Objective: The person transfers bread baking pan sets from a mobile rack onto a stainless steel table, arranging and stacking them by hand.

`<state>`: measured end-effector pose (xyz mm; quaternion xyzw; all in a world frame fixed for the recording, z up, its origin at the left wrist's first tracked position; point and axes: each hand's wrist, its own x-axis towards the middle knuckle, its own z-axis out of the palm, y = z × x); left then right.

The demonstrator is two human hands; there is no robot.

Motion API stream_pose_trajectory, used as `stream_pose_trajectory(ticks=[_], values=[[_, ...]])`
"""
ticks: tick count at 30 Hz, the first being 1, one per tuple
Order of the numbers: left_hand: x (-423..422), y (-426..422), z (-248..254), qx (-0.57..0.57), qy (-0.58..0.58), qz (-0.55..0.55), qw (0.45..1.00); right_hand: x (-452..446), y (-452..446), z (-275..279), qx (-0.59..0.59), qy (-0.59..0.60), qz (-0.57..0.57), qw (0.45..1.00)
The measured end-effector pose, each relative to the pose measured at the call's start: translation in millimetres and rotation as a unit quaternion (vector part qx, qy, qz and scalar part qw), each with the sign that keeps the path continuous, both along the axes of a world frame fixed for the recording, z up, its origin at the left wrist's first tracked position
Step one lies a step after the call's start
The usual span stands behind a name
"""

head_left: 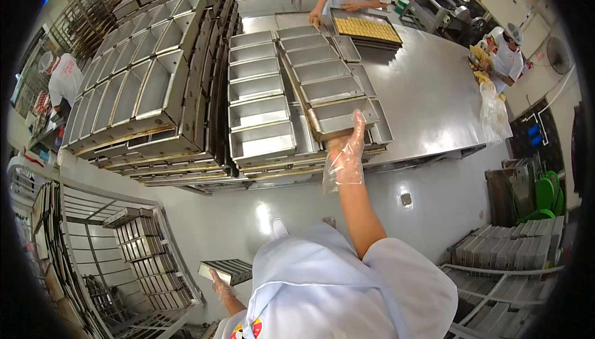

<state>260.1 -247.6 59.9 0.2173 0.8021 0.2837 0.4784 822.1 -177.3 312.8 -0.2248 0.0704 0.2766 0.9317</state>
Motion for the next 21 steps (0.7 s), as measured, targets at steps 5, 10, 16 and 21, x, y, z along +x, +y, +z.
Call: stream_pose_trajectory(ticks=[5, 10, 16, 21], values=[[9, 1, -13, 0.034, 0.027, 0.008, 0.999, -18, -28, 6, -0.077, 0.036, 0.141, 0.986], [11, 7, -23, 0.027, -0.014, 0.009, 0.999, -23, -52, 4, -0.021, -0.014, 0.223, 0.974], [23, 24, -13, 0.026, 0.027, -0.049, 0.998, -37, -81, -6, -0.054, -0.014, 0.255, 0.965], [37, 45, -2, 0.046, -0.017, -0.092, 0.995, -30, -90, 36, -0.402, -0.588, 0.117, 0.693]])
